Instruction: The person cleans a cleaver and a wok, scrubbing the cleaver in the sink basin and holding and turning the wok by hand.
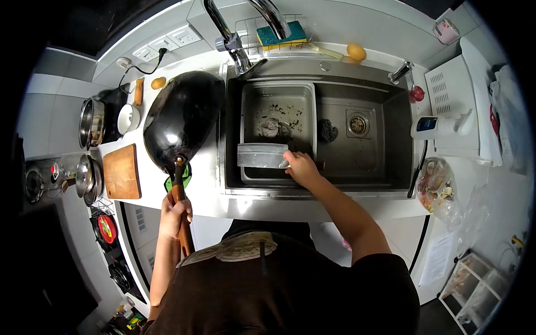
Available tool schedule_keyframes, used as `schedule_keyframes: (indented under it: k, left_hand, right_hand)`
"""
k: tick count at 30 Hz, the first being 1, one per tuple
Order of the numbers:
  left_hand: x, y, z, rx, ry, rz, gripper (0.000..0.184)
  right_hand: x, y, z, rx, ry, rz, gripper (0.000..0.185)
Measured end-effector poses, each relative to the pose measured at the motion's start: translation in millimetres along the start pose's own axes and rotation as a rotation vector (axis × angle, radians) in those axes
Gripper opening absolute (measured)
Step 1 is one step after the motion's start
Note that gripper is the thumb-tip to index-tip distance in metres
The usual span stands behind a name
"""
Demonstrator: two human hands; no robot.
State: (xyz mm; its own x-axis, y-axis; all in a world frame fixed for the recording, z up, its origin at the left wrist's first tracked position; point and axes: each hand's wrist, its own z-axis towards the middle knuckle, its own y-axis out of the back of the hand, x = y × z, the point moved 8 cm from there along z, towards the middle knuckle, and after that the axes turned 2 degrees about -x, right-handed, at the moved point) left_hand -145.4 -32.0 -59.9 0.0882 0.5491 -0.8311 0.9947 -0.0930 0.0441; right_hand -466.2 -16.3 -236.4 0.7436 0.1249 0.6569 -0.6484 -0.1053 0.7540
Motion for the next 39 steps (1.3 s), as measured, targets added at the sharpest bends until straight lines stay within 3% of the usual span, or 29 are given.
schedule_keyframes:
  k: [6, 8, 10, 12, 14, 17, 19, 22, 25, 29, 31, 35, 36, 39]
  left_hand:
    - [-7.3, -4.8, -1.4, -0.03, -0.018, -0.011, 0.023]
    - [-7.5, -3.4, -0.8, -0.035, -0.008, -0.011, 0.025]
    - [-8.7, -1.5, -2.1, -0.039, 0.003, -0.007, 0.026]
    - [-11.0, -1.5, -2.0, -0.041, 0.013, 0.019, 0.03]
    - [-10.8, -2.0, -1.4, -0.04, 0.029, 0.019, 0.031]
    - [-7.5, -1.4, -3.1, -0.057, 0.03, 0.022, 0.031]
    - [-5.9, -2.6, -1.2, -0.045, 0.021, 0.007, 0.03]
    - [-4.5, -2.5, -1.0, -0.04, 0.026, 0.025, 0.029]
    - [-6.9, -5.2, -2.5, -0.052, 0.016, 0.013, 0.029]
    - [-2.5, -4.2, -2.1, -0.056, 0.023, -0.024, 0.029]
    - [-1.1, -4.5, -1.3, -0.065, 0.037, -0.014, 0.03]
    - [0.2, -5.3, -1.1, -0.057, 0.026, -0.018, 0.03]
    - [-0.3, -4.9, -0.8, -0.054, 0.025, -0.014, 0.03]
    - [-2.7, -5.3, -2.5, -0.054, 0.027, -0.014, 0.03]
  right_hand:
    - [15.1, 12.6, -10.8, -0.011, 0.084, 0.049, 0.036]
    - [10.8, 21.2, -11.5, -0.026, -0.066, 0.122, 0.034]
    - [0.1, 21.8, -6.5, -0.106, -0.069, 0.166, 0.031]
    - [-21.6, 24.7, 5.9, -0.235, -0.248, 0.344, 0.03]
    - [-42.9, 4.0, 25.2, -0.163, -0.354, 0.373, 0.029]
    - [-81.4, -29.7, 45.7, -0.329, -0.444, 0.387, 0.029]
    - [-104.1, -47.6, 51.5, -0.307, -0.63, 0.236, 0.029]
    - [-85.2, -36.8, 52.5, -0.246, -0.703, 0.05, 0.028]
    - [-84.9, -37.4, 49.2, -0.311, -0.725, 0.065, 0.029]
    - [-87.8, -36.9, 48.8, -0.373, -0.612, 0.182, 0.031]
    - [-74.2, -16.4, 48.5, -0.489, -0.435, 0.374, 0.028]
    - [-62.6, 12.1, 41.5, -0.462, -0.374, 0.529, 0.021]
    - [-52.3, 28.2, 37.2, -0.403, -0.473, 0.599, 0.024]
    - [-27.9, 62.0, 21.6, -0.341, -0.277, 0.327, 0.021]
